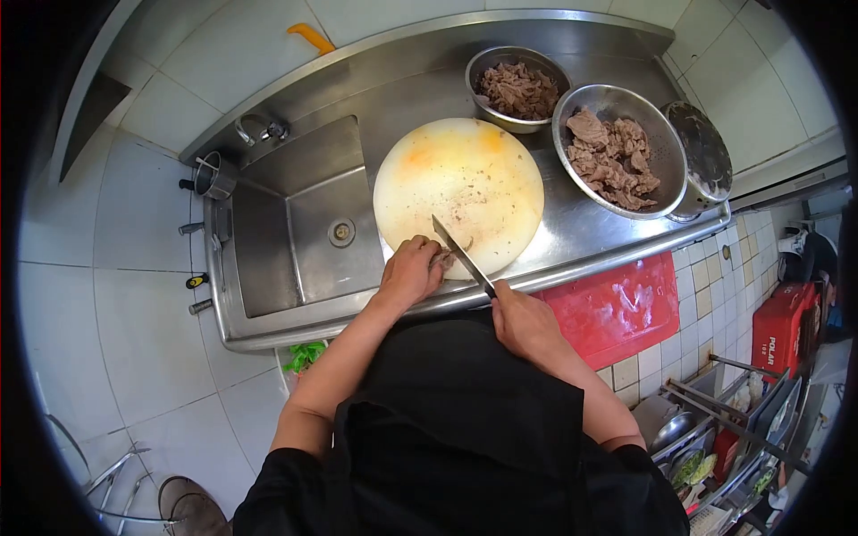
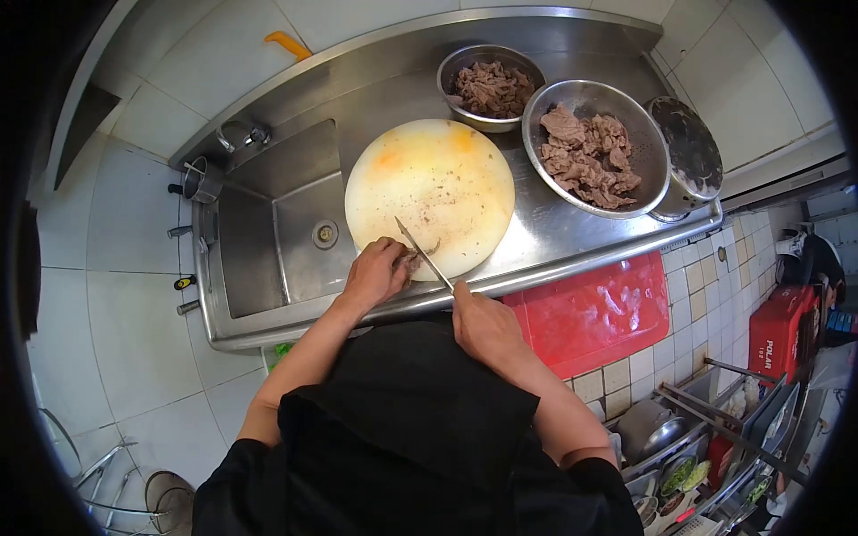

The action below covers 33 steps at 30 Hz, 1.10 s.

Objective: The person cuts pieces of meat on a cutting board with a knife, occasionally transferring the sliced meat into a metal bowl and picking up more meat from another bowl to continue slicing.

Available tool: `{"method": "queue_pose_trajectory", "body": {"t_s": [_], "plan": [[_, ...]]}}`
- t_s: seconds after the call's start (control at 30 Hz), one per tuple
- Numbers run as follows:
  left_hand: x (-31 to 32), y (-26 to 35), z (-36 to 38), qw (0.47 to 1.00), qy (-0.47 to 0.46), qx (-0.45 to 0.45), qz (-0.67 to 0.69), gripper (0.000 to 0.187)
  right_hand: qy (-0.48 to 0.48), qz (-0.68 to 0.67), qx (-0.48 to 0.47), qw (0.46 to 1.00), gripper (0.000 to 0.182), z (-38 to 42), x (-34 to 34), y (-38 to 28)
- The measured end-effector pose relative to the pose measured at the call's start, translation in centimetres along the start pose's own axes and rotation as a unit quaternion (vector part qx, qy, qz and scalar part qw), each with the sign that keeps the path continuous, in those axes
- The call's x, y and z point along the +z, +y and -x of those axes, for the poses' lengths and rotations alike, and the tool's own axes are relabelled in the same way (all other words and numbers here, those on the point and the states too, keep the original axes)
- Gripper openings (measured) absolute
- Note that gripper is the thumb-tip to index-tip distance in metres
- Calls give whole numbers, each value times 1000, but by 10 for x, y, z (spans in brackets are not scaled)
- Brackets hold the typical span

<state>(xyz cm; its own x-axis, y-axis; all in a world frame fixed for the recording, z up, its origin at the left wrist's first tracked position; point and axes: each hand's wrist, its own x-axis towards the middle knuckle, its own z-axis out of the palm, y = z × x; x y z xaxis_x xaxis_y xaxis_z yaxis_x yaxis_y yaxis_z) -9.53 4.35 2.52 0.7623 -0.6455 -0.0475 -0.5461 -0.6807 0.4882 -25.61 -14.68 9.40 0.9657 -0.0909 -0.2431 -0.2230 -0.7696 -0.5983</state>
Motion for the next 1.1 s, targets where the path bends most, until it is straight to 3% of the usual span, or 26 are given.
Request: {"method": "queue_pose_trajectory", "body": {"t_s": [0.23, 0.37, 0.57, 0.77, 1.1], "plan": [[11, -13, -5, 998, -15, 9, 60, 23, -77, 55, 15, 995, 15, 5, 1, 8], [13, -13, -4, 998, -10, 24, 62, 23, -77, 56, 20, 995, 15, -20, 27, 18], [5, -18, -1, 990, -24, -8, 140, 26, -49, 48, 9, 998, 15, -58, 15, 15], [-8, -30, 7, 988, -59, 64, 129, 30, -37, 33, 17, 999, 15, -23, -6, 8], [-3, -25, 3, 992, -50, 22, 115, 27, -96, 64, -4, 993, 14, -1, 7, 11]]}}
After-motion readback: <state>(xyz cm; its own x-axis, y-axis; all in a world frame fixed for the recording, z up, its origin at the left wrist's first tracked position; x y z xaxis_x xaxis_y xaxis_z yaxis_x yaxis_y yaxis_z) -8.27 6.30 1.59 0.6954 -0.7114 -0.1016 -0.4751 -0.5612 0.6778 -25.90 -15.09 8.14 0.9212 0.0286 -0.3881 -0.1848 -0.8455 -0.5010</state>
